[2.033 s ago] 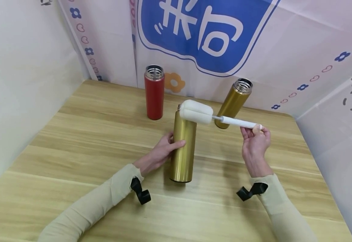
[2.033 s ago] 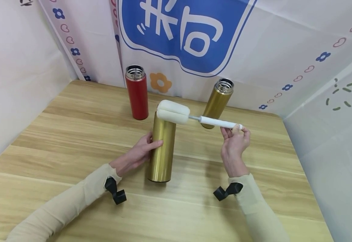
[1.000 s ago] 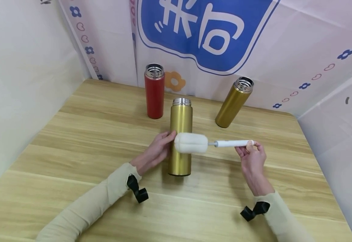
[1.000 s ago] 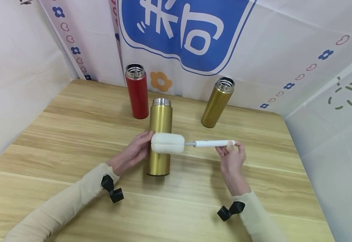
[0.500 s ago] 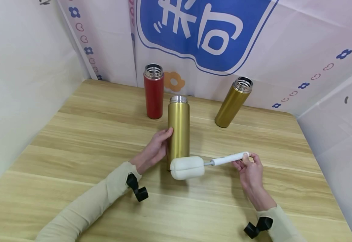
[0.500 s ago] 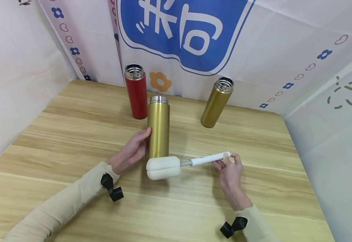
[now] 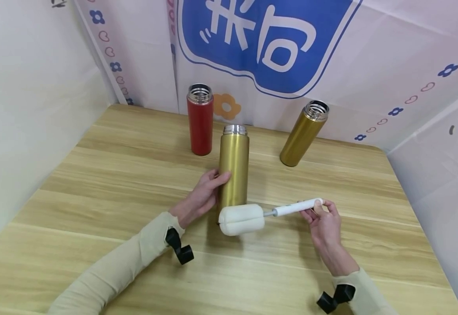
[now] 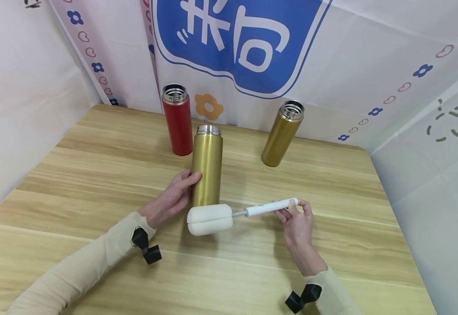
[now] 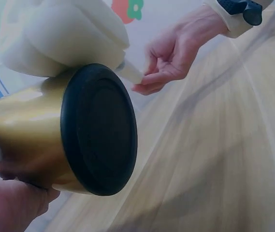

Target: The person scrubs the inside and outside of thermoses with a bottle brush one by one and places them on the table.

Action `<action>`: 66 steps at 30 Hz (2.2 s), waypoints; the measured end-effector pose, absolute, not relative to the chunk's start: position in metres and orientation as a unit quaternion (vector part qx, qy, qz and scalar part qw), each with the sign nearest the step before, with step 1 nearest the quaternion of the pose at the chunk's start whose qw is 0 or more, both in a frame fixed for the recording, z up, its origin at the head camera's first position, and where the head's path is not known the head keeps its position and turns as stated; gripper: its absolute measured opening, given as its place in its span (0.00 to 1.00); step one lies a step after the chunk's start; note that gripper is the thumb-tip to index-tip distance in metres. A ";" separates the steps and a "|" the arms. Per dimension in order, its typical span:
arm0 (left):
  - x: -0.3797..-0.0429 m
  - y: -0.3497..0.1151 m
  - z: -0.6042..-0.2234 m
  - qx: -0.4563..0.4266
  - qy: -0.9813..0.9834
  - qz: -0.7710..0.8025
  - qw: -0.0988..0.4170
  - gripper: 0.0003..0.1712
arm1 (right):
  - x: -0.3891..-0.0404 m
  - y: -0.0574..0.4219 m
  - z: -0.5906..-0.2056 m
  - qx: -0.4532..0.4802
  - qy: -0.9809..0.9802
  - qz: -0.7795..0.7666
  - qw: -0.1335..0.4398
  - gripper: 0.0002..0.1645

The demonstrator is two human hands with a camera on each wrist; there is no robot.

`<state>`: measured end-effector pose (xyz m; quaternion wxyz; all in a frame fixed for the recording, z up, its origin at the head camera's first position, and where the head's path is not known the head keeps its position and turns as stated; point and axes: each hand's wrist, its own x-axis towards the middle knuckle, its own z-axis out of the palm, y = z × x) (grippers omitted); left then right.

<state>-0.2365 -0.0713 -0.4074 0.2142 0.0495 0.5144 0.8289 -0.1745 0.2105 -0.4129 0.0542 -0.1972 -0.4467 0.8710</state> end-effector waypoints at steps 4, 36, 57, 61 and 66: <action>-0.235 -0.070 -0.408 0.052 0.509 0.831 0.219 0.35 | -0.177 0.208 -0.413 -0.211 -0.434 0.874 0.061 0.05; -0.226 -0.070 -0.408 0.093 0.509 0.818 0.250 0.28 | -0.250 0.210 -0.373 -0.245 -0.318 0.896 0.189 0.06; -0.229 -0.066 -0.411 0.071 0.543 0.797 0.254 0.32 | -0.261 0.208 -0.373 -0.256 -0.326 0.888 0.199 0.06; -0.229 -0.066 -0.411 0.071 0.539 0.801 0.250 0.29 | -0.261 0.207 -0.373 -0.255 -0.332 0.886 0.198 0.06; -0.229 -0.067 -0.414 0.069 0.529 0.811 0.242 0.28 | -0.261 0.207 -0.373 -0.249 -0.331 0.888 0.197 0.06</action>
